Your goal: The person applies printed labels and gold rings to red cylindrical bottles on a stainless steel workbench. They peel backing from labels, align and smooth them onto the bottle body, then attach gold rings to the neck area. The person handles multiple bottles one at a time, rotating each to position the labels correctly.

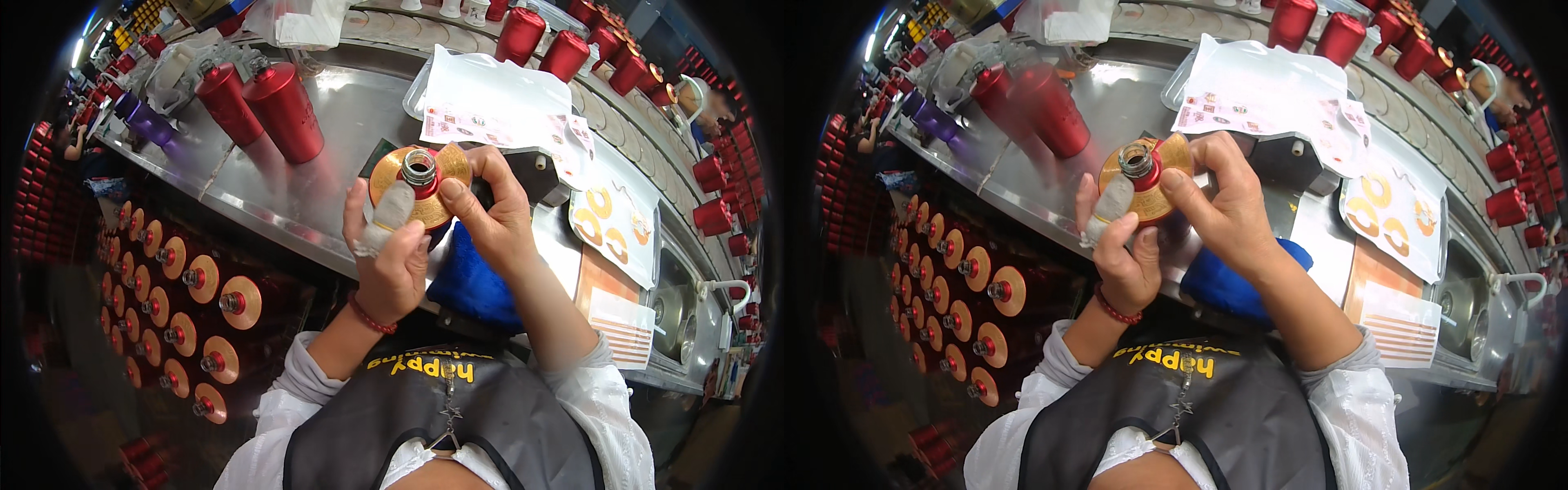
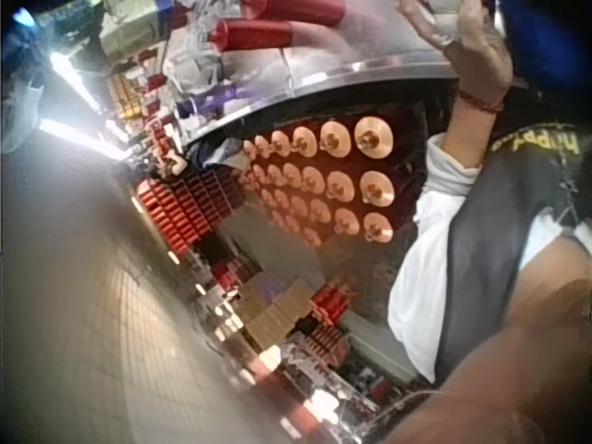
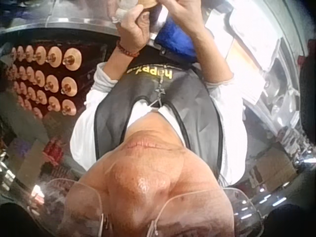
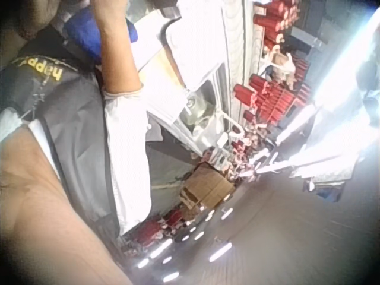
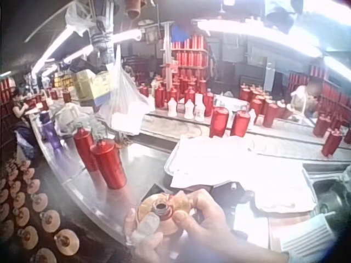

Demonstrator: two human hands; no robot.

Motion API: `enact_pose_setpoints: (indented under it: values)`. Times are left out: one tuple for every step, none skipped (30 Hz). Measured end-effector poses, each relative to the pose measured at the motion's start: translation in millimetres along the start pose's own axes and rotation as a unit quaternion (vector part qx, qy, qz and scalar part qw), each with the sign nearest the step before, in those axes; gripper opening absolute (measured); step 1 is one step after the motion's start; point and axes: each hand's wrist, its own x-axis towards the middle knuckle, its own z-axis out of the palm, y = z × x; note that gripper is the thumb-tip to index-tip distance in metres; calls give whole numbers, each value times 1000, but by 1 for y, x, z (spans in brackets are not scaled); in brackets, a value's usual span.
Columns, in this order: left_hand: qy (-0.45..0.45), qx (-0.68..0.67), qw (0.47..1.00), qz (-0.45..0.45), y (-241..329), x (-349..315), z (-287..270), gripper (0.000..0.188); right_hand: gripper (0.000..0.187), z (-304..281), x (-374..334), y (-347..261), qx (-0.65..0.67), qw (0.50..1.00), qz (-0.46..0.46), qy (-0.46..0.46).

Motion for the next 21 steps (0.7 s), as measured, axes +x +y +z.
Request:
enact_pose_setpoints:
  values:
    - [0,2,1000,9,2,-2,3,28,21,-2,2,4,2,1000,-16,-8]
    - [0,5,1000,18,5,-4,6,31,21,-3,4,7,2,999,-31,-17]
    - [12,-11,999,29,4,-5,12,32,21,-3,5,7,23,999,-25,-24]
    - [25,-27,999,40,2,-6,15,34,22,-3,7,5,43,998,-18,-32]
    - [13,-58,998,27,1,-7,16,38,22,-3,8,4,64,997,-12,-39]
    - [10,-47,998,30,0,-9,15,37,22,-5,10,6,71,996,-4,-51]
    - [8,-36,999,33,-1,-10,15,37,22,-8,13,9,78,995,3,-62]
    - [5,-25,999,37,-2,-11,15,36,22,-10,16,12,85,994,9,-72]
    - [1,-22,999,39,-2,-10,14,35,20,-11,18,14,78,994,2,-76]
    - [-2,-19,999,40,-2,-10,14,34,20,-11,17,15,89,993,13,-74]
    - [0,-22,999,43,-4,-11,14,33,19,-11,16,17,99,992,25,-74]
    - [1,-25,999,46,-5,-11,14,32,19,-10,16,18,110,991,37,-74]
    - [6,-36,998,51,-8,-10,15,30,19,-9,15,18,105,992,42,-59]
    - [0,-57,997,48,-11,-8,13,29,19,-7,12,17,100,993,46,-44]
    - [-5,-77,996,44,-14,-6,11,28,20,-5,10,15,96,994,50,-29]
    - [-22,-109,993,30,-17,-1,2,28,20,-2,6,11,77,996,47,-10]
    - [-11,-156,987,25,-23,2,1,35,21,4,3,5,60,997,44,6]
    - [2,-202,979,25,-28,6,1,44,21,7,0,-1,43,998,40,23]
    - [44,-254,966,-28,-21,8,4,53,21,7,-2,-5,5,1000,6,25]
    - [87,-303,946,-81,-11,10,7,61,21,7,-1,-6,-13,1000,-10,9]
    - [70,-318,937,-122,-3,15,7,65,21,4,-1,-7,-32,999,-24,-5]
